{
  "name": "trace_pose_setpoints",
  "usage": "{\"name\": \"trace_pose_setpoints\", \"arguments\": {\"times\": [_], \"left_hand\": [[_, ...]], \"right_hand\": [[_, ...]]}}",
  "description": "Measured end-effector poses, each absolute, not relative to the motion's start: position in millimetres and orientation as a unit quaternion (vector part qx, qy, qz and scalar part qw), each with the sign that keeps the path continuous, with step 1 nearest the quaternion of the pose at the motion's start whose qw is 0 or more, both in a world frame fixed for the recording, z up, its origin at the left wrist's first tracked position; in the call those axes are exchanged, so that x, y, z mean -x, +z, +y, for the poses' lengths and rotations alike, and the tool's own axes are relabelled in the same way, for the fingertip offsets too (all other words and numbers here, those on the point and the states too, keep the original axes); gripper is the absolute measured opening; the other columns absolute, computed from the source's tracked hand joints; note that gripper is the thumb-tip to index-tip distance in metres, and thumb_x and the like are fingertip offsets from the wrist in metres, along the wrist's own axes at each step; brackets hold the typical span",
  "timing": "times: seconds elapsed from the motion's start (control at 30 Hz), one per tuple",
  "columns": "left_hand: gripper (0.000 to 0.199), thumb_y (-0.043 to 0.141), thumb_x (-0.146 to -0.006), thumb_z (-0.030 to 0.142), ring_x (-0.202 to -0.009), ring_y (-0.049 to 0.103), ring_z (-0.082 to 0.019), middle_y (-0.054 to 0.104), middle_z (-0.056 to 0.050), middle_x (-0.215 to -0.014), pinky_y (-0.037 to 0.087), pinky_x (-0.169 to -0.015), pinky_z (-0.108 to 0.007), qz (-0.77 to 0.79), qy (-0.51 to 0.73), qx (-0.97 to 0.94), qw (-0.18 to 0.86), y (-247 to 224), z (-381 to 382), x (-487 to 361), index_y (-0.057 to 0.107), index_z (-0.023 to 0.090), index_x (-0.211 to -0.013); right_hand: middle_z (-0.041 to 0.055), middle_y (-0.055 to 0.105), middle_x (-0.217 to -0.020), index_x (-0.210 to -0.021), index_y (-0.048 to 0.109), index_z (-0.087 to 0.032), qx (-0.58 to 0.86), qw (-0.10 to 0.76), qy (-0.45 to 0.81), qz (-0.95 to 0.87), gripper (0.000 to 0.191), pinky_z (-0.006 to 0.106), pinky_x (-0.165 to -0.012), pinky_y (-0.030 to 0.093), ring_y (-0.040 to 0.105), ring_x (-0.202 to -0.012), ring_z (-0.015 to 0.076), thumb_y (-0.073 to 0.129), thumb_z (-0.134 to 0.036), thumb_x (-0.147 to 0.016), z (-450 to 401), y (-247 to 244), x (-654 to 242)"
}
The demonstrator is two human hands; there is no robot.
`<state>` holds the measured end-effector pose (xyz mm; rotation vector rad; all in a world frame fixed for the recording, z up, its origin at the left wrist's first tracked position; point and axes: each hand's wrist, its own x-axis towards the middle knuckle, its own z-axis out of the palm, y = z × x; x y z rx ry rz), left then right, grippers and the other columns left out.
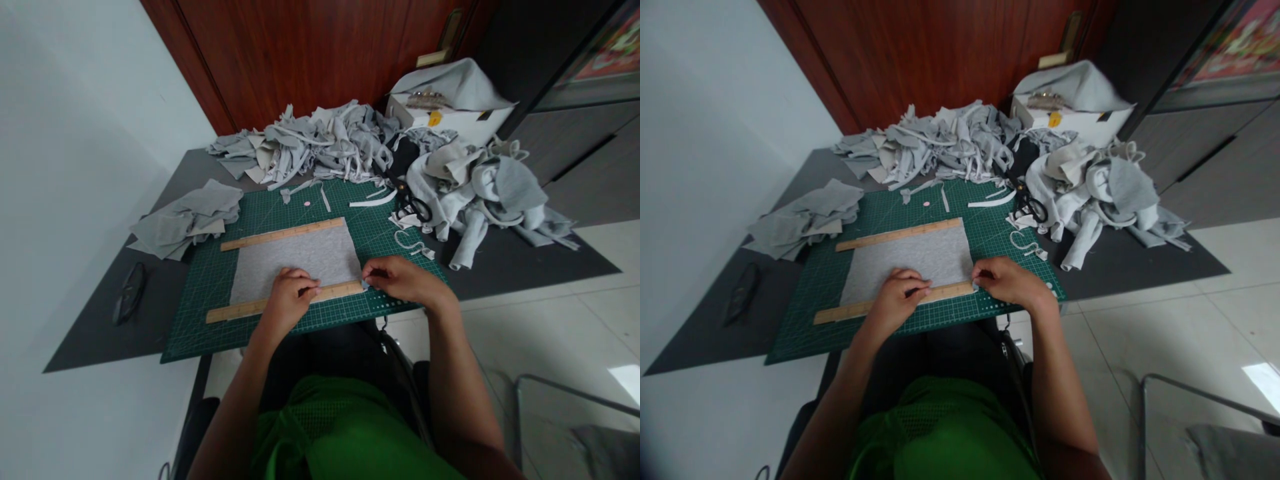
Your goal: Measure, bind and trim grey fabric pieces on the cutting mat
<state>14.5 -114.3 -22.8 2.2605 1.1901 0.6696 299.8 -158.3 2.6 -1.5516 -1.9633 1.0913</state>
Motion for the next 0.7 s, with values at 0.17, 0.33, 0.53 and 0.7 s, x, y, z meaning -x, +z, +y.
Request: {"name": "trace_pose_setpoints", "arguments": {"times": [0.17,0.33,0.53,0.7], "left_hand": [[0.012,0.076,-0.085,0.014,-0.089,0.064,-0.021,0.075,-0.001,-0.088,0.049,-0.089,-0.040,0.431,0.250,-0.833,0.243,-23,-114,-14,0.082,0.025,-0.088],[0.013,0.076,-0.086,0.013,-0.091,0.064,-0.021,0.076,-0.001,-0.089,0.048,-0.090,-0.039,0.428,0.253,-0.834,0.241,-24,-115,-14,0.081,0.025,-0.089],[0.012,0.074,-0.089,0.015,-0.091,0.061,-0.021,0.075,0.000,-0.089,0.044,-0.088,-0.039,0.413,0.239,-0.852,0.216,-25,-115,-14,0.080,0.024,-0.085],[0.014,0.073,-0.090,0.014,-0.090,0.060,-0.020,0.074,0.001,-0.088,0.043,-0.086,-0.038,0.399,0.251,-0.856,0.215,-28,-115,-12,0.079,0.024,-0.085]], "right_hand": [[0.0005,0.070,-0.080,-0.087,0.071,-0.023,0.558,0.186,0.378,-0.715,0.017,0.030,-0.067,0.041,0.061,-0.075,0.0176,0.054,-0.023,-0.091,-157,2,-297],[0.0017,0.072,-0.084,-0.088,0.071,-0.023,0.558,0.179,0.376,-0.718,0.018,0.031,-0.071,0.044,0.065,-0.079,0.0197,0.054,-0.021,-0.091,-158,3,-294],[0.0037,0.075,-0.093,-0.093,0.074,-0.022,0.562,0.152,0.361,-0.728,0.020,0.032,-0.078,0.045,0.067,-0.087,0.0207,0.054,-0.019,-0.092,-161,12,-291],[0.0042,0.076,-0.095,-0.094,0.075,-0.022,0.580,0.138,0.373,-0.711,0.021,0.031,-0.077,0.046,0.067,-0.087,0.0210,0.054,-0.021,-0.092,-163,14,-288]]}}
